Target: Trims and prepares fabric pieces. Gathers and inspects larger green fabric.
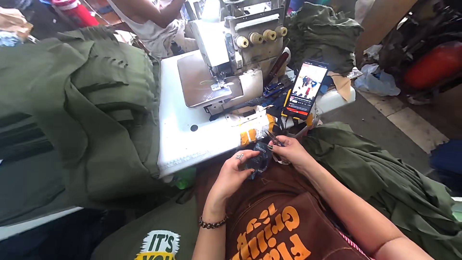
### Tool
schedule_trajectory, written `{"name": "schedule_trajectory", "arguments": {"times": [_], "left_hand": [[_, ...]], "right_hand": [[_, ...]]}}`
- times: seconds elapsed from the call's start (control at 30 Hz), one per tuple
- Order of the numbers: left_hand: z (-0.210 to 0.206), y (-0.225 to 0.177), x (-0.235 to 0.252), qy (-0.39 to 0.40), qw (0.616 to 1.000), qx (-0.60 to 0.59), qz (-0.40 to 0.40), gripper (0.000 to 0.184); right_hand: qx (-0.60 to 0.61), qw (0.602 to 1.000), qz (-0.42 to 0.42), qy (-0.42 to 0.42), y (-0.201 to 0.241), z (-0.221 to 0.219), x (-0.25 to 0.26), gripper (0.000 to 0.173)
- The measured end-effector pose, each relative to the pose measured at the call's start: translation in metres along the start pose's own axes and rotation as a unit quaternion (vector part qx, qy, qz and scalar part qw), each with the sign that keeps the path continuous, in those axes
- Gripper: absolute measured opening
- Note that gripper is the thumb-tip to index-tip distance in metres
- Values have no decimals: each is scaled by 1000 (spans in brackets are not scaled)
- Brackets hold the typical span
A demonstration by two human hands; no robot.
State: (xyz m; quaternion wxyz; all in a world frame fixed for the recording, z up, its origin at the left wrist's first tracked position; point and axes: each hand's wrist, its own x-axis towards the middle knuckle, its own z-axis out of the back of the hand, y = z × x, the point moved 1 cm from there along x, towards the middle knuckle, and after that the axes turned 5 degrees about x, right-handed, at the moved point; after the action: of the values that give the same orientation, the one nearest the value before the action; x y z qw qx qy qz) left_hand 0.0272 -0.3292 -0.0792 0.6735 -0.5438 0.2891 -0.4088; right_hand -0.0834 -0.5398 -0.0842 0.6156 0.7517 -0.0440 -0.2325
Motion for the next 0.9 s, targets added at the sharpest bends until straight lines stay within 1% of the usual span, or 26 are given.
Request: {"name": "schedule_trajectory", "arguments": {"times": [0.07,0.17,0.2,0.23,0.37,0.47,0.67,0.9], "left_hand": [[2,1,0,-29,999,-17,9,53],[6,3,0,-60,997,-33,20,59],[6,4,0,-66,997,-36,20,60],[6,4,0,-70,997,-39,23,61],[3,3,1,-88,994,-49,36,64],[2,2,3,-91,993,-52,52,65],[3,0,5,-97,992,-59,58,67],[1,-1,9,-93,992,-76,32,65]], "right_hand": [[7,999,9,31,-3,4,-1,18],[28,997,2,65,-7,8,-4,41],[33,997,-3,66,-8,9,-5,45],[35,997,-6,65,-9,10,-6,45],[33,997,-14,64,-11,12,-8,37],[27,997,-20,72,-13,13,-10,36],[34,995,-15,88,-12,16,-11,36],[40,995,-12,86,-5,23,-14,37]]}}
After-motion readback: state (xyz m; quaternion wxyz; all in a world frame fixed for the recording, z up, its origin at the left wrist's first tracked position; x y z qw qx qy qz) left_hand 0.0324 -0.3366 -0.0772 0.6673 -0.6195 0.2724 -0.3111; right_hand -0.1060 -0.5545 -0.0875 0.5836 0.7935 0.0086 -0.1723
